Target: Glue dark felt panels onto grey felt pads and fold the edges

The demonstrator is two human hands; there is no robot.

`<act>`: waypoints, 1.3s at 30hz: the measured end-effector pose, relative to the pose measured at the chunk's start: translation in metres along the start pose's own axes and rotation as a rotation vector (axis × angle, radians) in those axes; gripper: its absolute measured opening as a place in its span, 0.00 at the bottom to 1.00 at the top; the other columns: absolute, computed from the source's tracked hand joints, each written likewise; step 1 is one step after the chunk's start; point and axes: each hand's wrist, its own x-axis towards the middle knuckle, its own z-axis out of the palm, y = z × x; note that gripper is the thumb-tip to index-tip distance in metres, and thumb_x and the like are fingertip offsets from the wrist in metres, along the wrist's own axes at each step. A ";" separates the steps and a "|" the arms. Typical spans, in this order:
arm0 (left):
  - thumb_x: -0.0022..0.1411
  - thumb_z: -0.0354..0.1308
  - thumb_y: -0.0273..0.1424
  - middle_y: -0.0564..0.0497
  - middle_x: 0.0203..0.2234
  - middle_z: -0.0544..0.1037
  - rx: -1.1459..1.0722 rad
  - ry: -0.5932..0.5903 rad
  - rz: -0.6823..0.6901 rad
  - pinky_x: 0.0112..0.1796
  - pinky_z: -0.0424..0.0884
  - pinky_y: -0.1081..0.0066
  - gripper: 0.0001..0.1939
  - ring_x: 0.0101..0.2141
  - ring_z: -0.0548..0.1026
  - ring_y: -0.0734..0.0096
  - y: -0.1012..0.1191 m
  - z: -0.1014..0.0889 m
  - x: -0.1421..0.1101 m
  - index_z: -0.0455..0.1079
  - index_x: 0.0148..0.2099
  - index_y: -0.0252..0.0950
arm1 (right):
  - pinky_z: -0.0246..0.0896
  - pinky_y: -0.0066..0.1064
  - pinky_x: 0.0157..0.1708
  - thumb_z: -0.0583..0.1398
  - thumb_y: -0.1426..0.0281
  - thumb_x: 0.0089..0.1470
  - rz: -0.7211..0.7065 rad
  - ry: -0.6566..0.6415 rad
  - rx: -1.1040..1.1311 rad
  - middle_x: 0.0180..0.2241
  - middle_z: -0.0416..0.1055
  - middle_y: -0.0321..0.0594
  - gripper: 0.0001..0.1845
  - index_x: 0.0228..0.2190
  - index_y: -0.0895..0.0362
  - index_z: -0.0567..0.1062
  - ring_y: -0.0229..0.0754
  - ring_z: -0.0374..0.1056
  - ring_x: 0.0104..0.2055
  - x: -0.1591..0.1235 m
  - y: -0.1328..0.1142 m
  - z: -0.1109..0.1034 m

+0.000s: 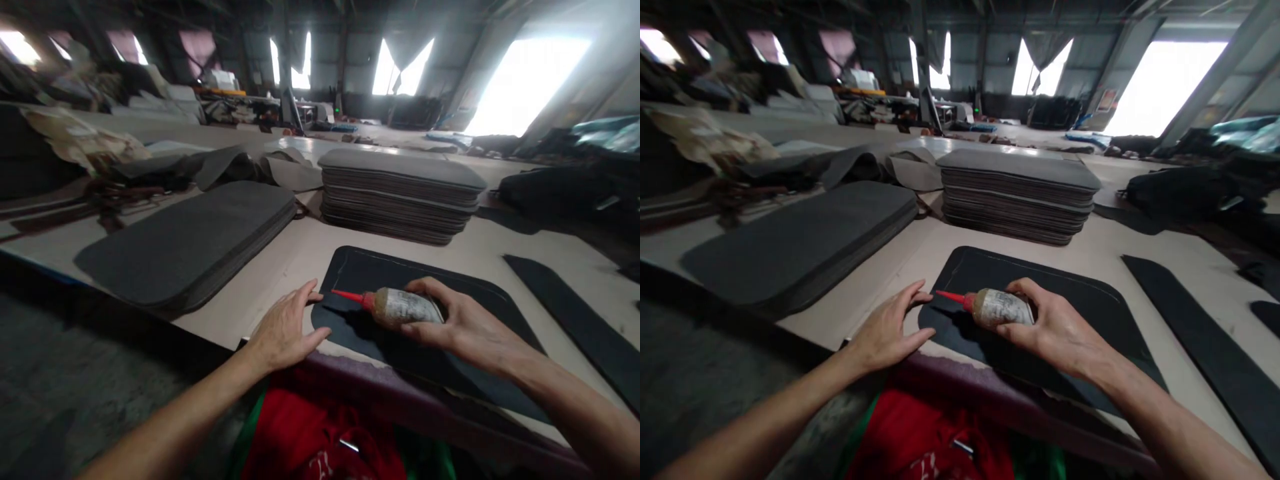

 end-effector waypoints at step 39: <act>0.57 0.65 0.34 0.43 0.53 0.74 0.004 0.008 0.051 0.56 0.69 0.54 0.35 0.53 0.73 0.54 0.002 -0.002 0.003 0.56 0.64 0.38 | 0.45 0.29 0.26 0.64 0.60 0.48 -0.295 -0.003 -0.349 0.31 0.73 0.35 0.13 0.36 0.52 0.75 0.40 0.62 0.30 0.033 -0.075 0.007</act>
